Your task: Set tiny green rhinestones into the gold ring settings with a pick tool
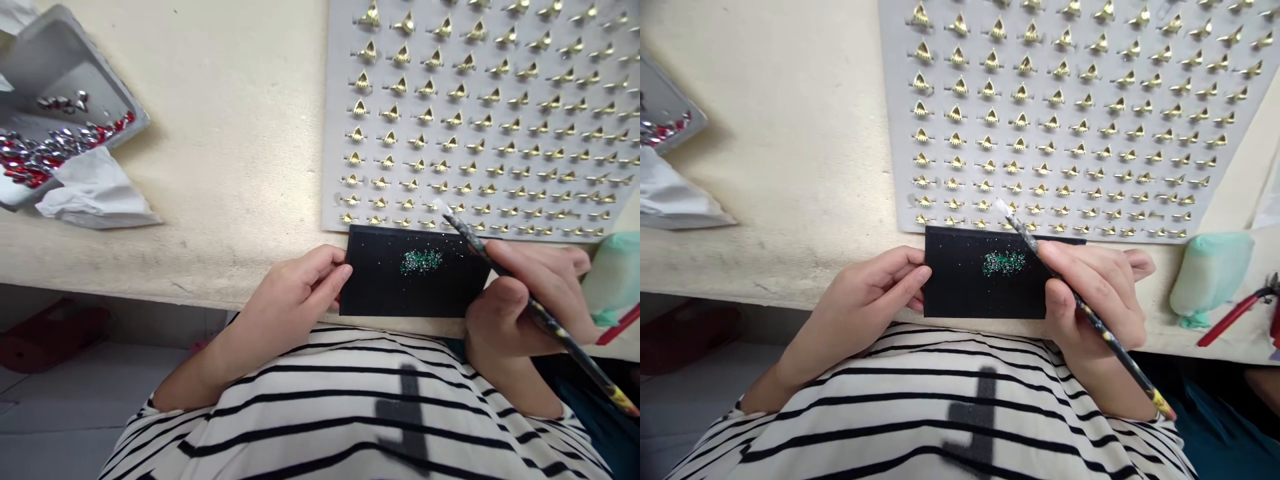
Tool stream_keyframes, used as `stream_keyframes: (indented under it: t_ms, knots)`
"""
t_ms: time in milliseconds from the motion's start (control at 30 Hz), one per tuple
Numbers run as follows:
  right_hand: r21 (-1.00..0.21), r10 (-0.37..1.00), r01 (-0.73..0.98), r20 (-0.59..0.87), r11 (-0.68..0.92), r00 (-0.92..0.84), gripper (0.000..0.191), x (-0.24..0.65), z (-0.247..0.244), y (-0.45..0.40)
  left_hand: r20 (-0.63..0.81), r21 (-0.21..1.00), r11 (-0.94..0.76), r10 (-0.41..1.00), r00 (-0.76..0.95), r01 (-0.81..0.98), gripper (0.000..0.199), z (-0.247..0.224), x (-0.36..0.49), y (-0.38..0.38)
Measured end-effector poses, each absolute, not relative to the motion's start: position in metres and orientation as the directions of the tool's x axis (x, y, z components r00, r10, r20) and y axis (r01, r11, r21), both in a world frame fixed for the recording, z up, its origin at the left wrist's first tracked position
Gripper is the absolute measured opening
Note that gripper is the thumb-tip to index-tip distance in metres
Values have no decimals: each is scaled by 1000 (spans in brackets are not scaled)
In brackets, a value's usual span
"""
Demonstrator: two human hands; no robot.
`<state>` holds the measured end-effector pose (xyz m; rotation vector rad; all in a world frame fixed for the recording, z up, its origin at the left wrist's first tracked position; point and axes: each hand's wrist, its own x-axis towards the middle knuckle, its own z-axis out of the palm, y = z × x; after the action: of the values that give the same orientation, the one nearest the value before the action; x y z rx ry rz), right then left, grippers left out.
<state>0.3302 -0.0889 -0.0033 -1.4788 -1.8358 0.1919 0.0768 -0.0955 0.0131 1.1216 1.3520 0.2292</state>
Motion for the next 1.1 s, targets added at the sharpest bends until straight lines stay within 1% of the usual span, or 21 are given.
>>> stream_keyframes:
  t_ms: [100,267,500,600,733,967,1100]
  knots:
    - [-554,826,759,563,343,38,22,325,-14,-85,-652,743,529,712,262,411,19,13,79,-96]
    - [-527,777,752,629,396,31,24,333,-14,-86,-638,767,574,729,247,287,27,6,82,-101]
    - [-568,814,722,581,395,11,20,335,-11,-92,-596,801,556,777,204,224,28,-6,84,-105]
    - [-577,845,708,532,407,-52,20,328,-11,-90,-590,806,555,783,198,208,29,-8,84,-105]
    - [-556,874,727,470,402,-124,23,324,-11,-88,-583,811,549,788,198,202,30,-10,84,-106]
    - [-527,910,784,400,328,-112,21,327,-19,-87,-574,817,539,793,203,205,29,-10,84,-107]
    - [-523,917,792,383,316,-113,22,329,-22,-88,-573,818,538,793,206,202,29,-11,83,-107]
